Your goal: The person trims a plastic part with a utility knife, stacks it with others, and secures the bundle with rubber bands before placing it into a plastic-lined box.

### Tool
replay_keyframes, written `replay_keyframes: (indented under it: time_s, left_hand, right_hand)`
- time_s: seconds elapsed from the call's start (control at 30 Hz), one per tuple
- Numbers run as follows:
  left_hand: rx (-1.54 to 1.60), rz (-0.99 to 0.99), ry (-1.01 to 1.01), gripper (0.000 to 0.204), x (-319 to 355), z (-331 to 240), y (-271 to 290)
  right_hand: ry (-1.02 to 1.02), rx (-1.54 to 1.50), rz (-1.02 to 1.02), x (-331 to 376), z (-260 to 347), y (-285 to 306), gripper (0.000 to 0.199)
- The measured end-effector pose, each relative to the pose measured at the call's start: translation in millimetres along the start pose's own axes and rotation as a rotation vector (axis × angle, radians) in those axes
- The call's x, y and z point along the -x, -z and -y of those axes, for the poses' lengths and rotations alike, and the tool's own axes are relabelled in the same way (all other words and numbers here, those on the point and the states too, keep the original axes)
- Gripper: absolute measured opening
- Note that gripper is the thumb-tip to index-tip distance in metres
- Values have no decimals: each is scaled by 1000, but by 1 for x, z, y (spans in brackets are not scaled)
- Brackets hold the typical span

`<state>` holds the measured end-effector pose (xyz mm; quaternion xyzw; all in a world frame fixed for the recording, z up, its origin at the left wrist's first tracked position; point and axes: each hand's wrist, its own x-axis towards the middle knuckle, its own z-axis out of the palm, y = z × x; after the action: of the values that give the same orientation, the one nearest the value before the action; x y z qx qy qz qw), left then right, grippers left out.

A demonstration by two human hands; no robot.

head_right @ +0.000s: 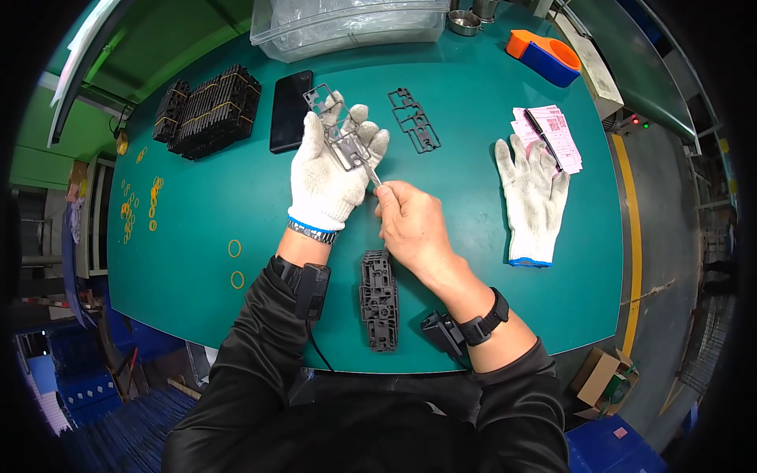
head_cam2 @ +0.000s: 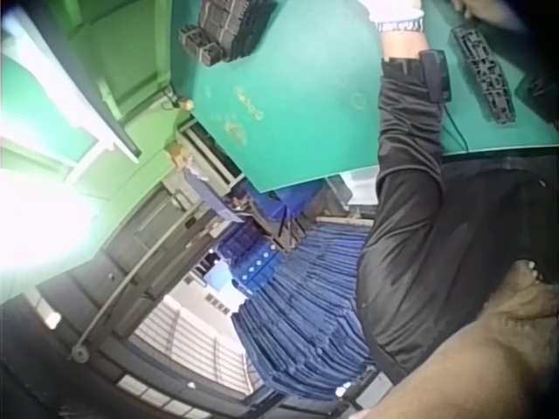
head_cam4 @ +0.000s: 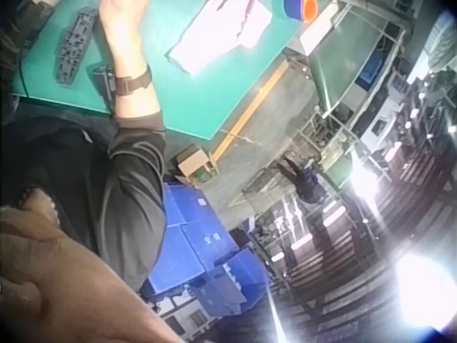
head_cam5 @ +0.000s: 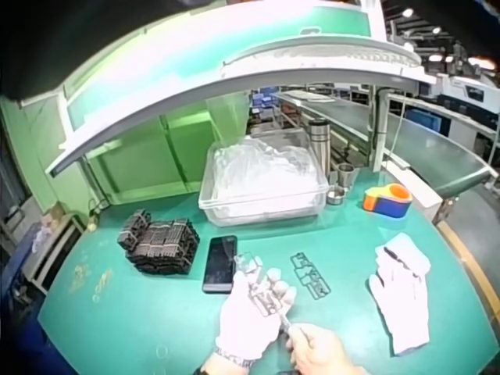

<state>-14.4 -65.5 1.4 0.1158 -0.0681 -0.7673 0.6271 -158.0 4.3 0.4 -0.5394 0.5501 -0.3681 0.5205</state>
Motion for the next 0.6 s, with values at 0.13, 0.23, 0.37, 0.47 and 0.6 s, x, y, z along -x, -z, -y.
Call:
replay_keyframes:
  time_s: [0.13, 0.23, 0.37, 0.47, 0.6]
  left_hand:
    - [-25, -5, -1, 40, 1, 0, 0]
    - [-31, -6, -1, 40, 2, 0, 0]
    - [-45, -6, 0, 41, 2, 0, 0]
    - [-50, -4, 2, 41, 2, 0, 0]
    - [-48, -3, 6, 41, 1, 0, 1]
  right_hand:
    - [-113, -83, 28, 2, 11, 3, 30]
    - [-131, -112, 42, 2, 15, 6, 30]
    - [-132, -126, 63, 1, 12, 7, 30]
    - [-135, -125, 68, 1, 13, 7, 31]
    - [-152, -130, 71, 0, 14, 8, 31]
